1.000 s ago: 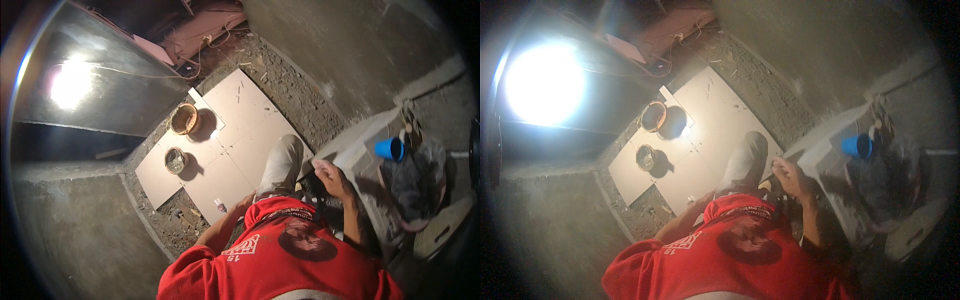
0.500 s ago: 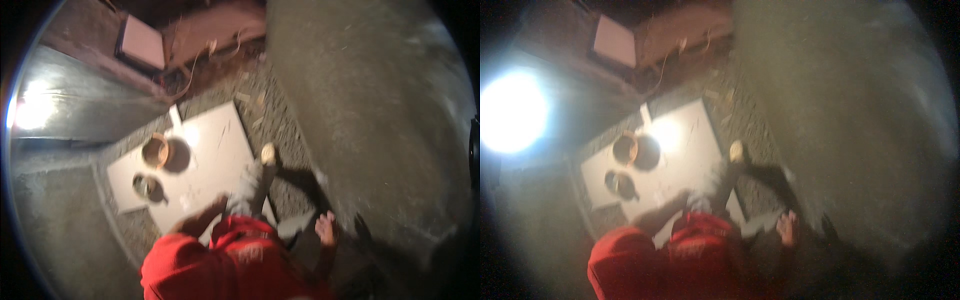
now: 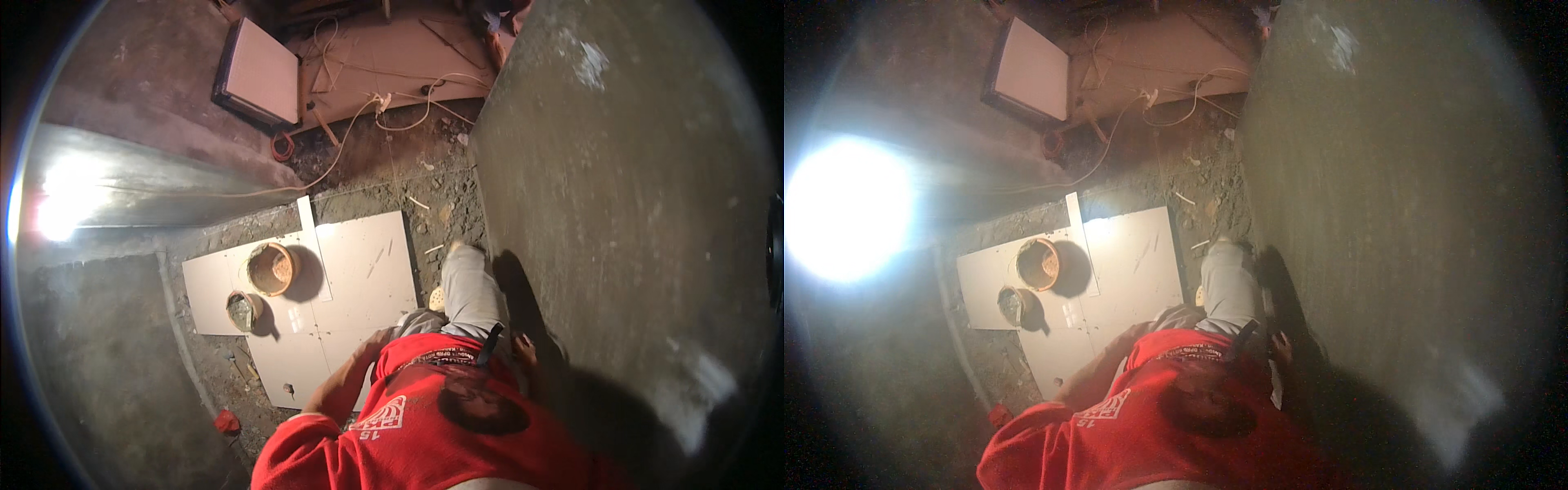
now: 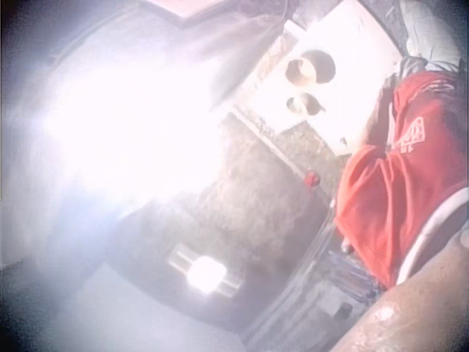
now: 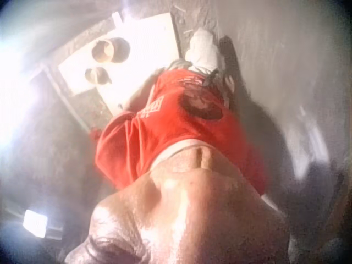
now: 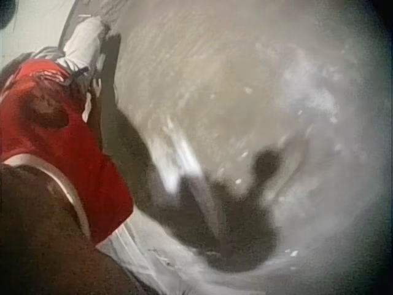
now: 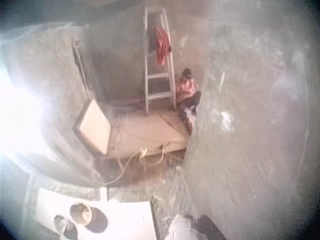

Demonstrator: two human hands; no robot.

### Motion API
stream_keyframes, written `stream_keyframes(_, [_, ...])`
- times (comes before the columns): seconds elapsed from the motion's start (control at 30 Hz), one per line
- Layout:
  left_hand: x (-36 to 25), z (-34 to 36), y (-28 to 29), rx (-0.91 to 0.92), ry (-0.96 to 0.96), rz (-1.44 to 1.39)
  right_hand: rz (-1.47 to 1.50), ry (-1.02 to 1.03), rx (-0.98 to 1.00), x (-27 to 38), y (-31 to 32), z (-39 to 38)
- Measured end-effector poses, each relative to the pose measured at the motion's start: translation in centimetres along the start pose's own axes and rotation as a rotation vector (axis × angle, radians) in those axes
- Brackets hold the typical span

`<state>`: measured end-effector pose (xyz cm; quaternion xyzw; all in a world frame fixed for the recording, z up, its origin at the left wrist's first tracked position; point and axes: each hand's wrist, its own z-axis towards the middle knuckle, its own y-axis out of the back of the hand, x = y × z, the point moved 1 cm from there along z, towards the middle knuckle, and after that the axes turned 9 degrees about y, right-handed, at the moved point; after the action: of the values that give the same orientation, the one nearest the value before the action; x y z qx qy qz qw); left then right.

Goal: The person spreads cement on the floor using a trowel, places a large white tile, and secures it with spacers. They then use a rubber mallet to tap the tile into place, ensuring it is level and properly set.

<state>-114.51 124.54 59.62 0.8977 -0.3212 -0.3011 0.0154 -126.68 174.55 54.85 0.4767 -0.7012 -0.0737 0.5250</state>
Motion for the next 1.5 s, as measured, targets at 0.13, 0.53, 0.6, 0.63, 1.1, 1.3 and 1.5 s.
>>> stream_keyframes(0.13, [-0.4,2.1,4.0,-0.054,0.065,-0.136,0.222,-0.302,0.101,3.1,2.8,10.6])
stream_keyframes(0.53, [-8.5,14.2,27.1,-0.172,0.114,-0.529,0.248,0.040,0.329,25.7,13.2,43.6])
stream_keyframes(0.6, [-10.5,16.4,31.4,-0.187,0.098,-0.615,0.520,-0.210,0.371,30.2,16.1,46.2])
stream_keyframes(0.63, [-11.3,17.4,33.6,-0.183,0.090,-0.655,0.472,-0.081,0.330,32.5,16.3,48.5])
stream_keyframes(1.1, [-13.3,28.5,64.7,0.259,0.332,-1.341,0.243,0.382,-0.711,63.2,35.5,73.7])
stream_keyframes(1.3, [-15.9,35.3,79.5,-0.258,0.356,-1.233,0.376,0.739,-1.233,74.6,51.6,74.5])
stream_keyframes(1.5, [-18.4,39.4,82.9,-0.224,0.329,-1.169,-0.065,1.056,-1.639,78.2,62.3,66.4])
